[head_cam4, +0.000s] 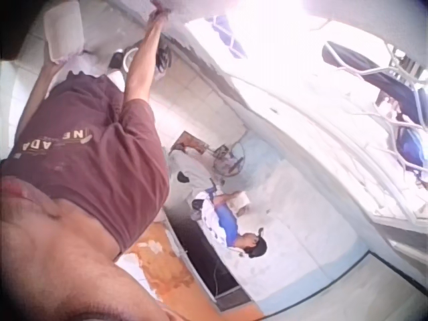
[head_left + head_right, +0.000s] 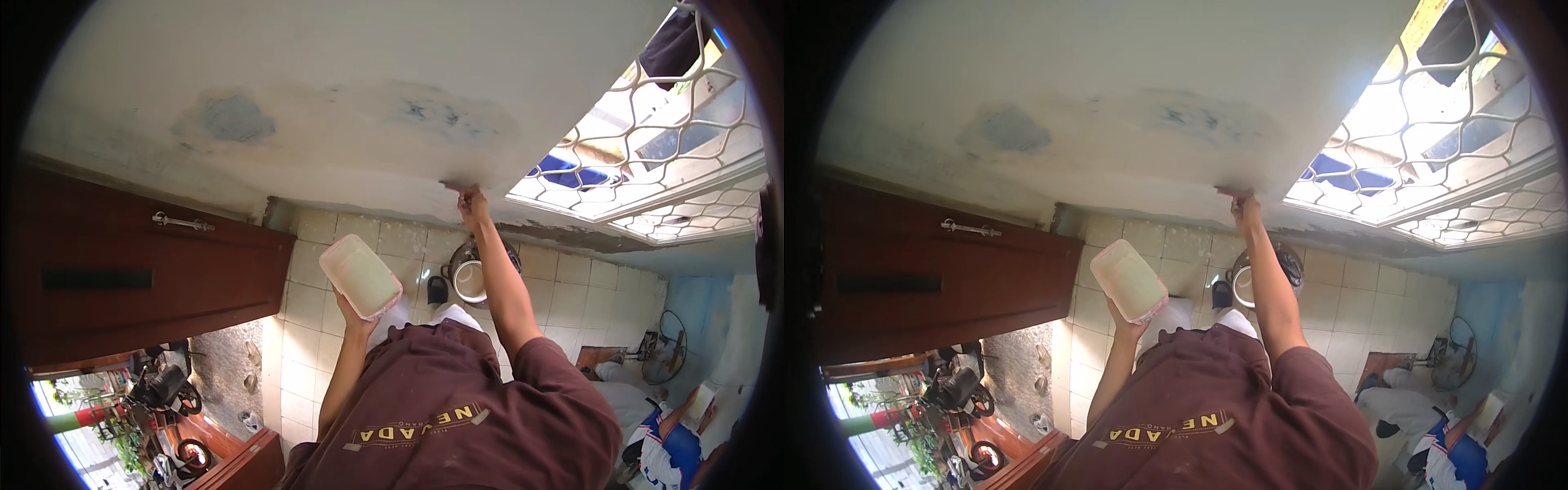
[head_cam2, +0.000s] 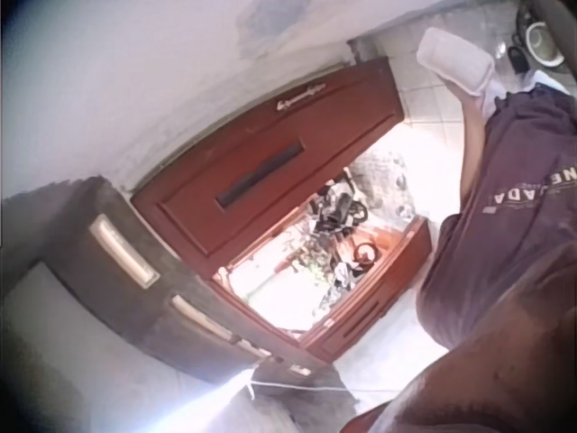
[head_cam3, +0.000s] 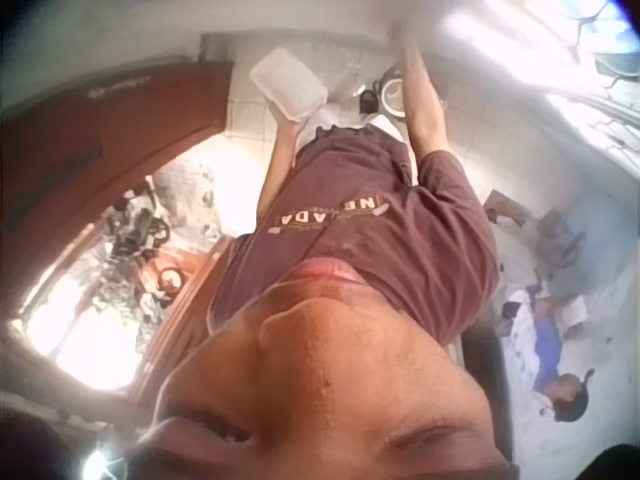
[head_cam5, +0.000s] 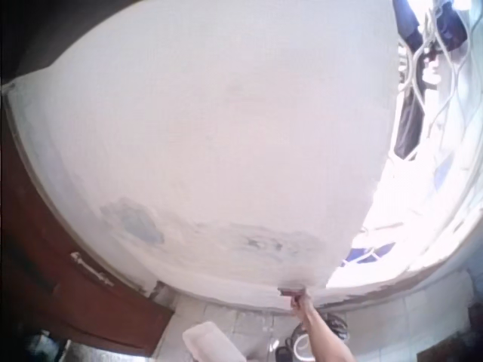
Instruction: The person applies patching compound to a damaged area of a wall using a putty knife and a plastic container.
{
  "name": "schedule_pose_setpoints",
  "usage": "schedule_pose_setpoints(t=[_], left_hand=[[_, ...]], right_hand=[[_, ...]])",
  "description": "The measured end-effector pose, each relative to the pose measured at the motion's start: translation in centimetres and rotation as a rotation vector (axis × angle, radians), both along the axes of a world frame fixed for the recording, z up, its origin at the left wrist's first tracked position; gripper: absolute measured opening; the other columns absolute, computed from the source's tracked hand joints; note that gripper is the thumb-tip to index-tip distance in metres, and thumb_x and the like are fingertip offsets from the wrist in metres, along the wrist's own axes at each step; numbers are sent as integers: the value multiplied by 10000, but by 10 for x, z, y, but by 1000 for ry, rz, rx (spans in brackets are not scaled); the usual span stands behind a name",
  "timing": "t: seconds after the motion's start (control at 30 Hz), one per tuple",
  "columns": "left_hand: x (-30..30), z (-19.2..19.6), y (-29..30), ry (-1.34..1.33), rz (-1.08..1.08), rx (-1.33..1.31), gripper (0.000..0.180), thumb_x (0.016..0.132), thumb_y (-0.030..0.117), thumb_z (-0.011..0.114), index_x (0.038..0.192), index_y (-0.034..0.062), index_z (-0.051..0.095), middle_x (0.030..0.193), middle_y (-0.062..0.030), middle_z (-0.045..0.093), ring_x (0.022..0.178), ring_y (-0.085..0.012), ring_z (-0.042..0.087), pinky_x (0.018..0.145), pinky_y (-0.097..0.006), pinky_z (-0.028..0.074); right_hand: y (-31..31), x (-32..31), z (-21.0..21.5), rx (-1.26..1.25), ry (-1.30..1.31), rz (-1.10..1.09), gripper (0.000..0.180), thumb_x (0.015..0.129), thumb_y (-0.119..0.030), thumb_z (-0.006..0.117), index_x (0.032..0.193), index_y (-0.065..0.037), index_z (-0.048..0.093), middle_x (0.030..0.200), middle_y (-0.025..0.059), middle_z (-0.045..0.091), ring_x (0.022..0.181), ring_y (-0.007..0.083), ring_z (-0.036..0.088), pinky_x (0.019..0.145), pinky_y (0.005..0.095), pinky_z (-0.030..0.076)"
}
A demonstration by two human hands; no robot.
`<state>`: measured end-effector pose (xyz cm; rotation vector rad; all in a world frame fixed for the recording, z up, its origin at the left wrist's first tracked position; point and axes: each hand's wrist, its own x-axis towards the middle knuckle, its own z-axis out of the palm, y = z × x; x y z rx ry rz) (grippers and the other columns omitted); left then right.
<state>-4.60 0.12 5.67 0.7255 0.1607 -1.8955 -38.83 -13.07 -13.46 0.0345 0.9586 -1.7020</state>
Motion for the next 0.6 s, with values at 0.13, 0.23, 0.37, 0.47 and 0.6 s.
schedule_pose_setpoints(t=[0.13, 0.23, 0.37, 0.47, 0.6], left_hand=[[30, -39, 15, -9, -64, -192, 662, 978, 668, 423, 1327, 117, 538, 1193, -89, 652, 1098, -303, 659, 943, -489, 558], [10, -23, -2, 19, -53, -138, 623, 987, 623, 432, 1304, 100, 548, 1170, -104, 654, 1085, -309, 654, 925, -493, 557], [-6, -2, -10, 45, -83, -190, 556, 1005, 561, 441, 1257, 83, 572, 1143, -119, 654, 1058, -308, 647, 888, -503, 555], [-12, 8, -5, 59, -31, -153, 565, 1002, 569, 441, 1262, 83, 569, 1156, -120, 652, 1062, -314, 648, 887, -508, 556], [8, -13, 5, 28, 33, -140, 560, 997, 560, 448, 1262, 81, 565, 1172, -137, 649, 1063, -337, 647, 872, -514, 555]], right_hand=[[-16, 21, 172, -75, -115, 49, 202, 985, -97, 489, 924, 76, 573, 1026, 182, 629, 694, 111, 542, 567, 201, 468], [12, -1, 293, -335, -144, 55, 247, 941, -41, 531, 1073, 167, 520, 1011, 169, 602, 719, 113, 478, 577, 186, 430], [56, 6, 373, -473, 39, 2, 190, 971, -104, 540, 1098, 33, 571, 911, 60, 570, 773, 126, 515, 595, 224, 427], [65, 36, 333, -378, 211, -169, 145, 998, -173, 542, 1107, -91, 591, 963, 15, 607, 838, 122, 565, 632, 272, 463], [48, 75, 177, -81, 144, 37, 100, 973, -167, 555, 994, -75, 589, 840, 42, 614, 675, 131, 569, 594, 256, 462]])
